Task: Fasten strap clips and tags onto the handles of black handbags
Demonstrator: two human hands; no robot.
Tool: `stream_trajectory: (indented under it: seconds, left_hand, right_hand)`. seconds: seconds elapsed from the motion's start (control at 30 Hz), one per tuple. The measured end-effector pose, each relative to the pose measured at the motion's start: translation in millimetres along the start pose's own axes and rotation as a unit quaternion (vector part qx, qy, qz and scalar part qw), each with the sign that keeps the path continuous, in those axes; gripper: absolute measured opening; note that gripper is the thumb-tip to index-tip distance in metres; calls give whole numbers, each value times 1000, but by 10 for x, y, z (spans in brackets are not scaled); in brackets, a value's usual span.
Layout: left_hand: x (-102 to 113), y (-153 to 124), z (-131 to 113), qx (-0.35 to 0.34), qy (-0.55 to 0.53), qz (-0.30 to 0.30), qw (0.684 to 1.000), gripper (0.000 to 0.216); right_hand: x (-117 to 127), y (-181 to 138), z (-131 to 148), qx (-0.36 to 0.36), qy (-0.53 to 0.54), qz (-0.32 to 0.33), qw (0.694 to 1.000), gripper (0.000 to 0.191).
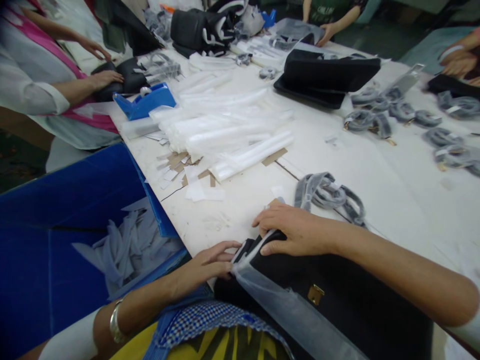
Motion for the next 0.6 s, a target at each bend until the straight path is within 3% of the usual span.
stream_trajectory:
  seconds: [0.1,0.2,0.3,0.37,0.47,0.6]
  left_hand:
    - [66,-64,-102,-14,231,-42,972,71]
    - [13,-71,-233,-33,449,-51,891,65]
    - [-24,-45,-304,-48,555,-61,828,56]
    - [-65,-13,-359,-106,581,-73,804,61]
    - [-137,63,-262,-184,566,-58,802,71]
    - [-133,156,-26,-203,518,-45,829,64]
  right_hand:
    - [-124,150,-155,-38,-8,11,999,42]
    - [-251,288,-251,-29,-30,1,999,46]
    - [-355,374,-327,-25,-66,-37,997,49]
    - [-358,380,-338,-27,-89,-97,991,49]
    - [-303,302,-277,-29,-111,-202,973,45]
    - [-154,-8,-133,-44,-111,-317,941,34]
Point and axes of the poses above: each hand's wrist, its own y-axis towards the middle knuckle, its own x-axis out of the back of the hand, z = x × y, the point moved 10 cm from there along y, towards the middle knuckle, and after that the axes turned 8 degrees about -x, right-handed, at the moved point
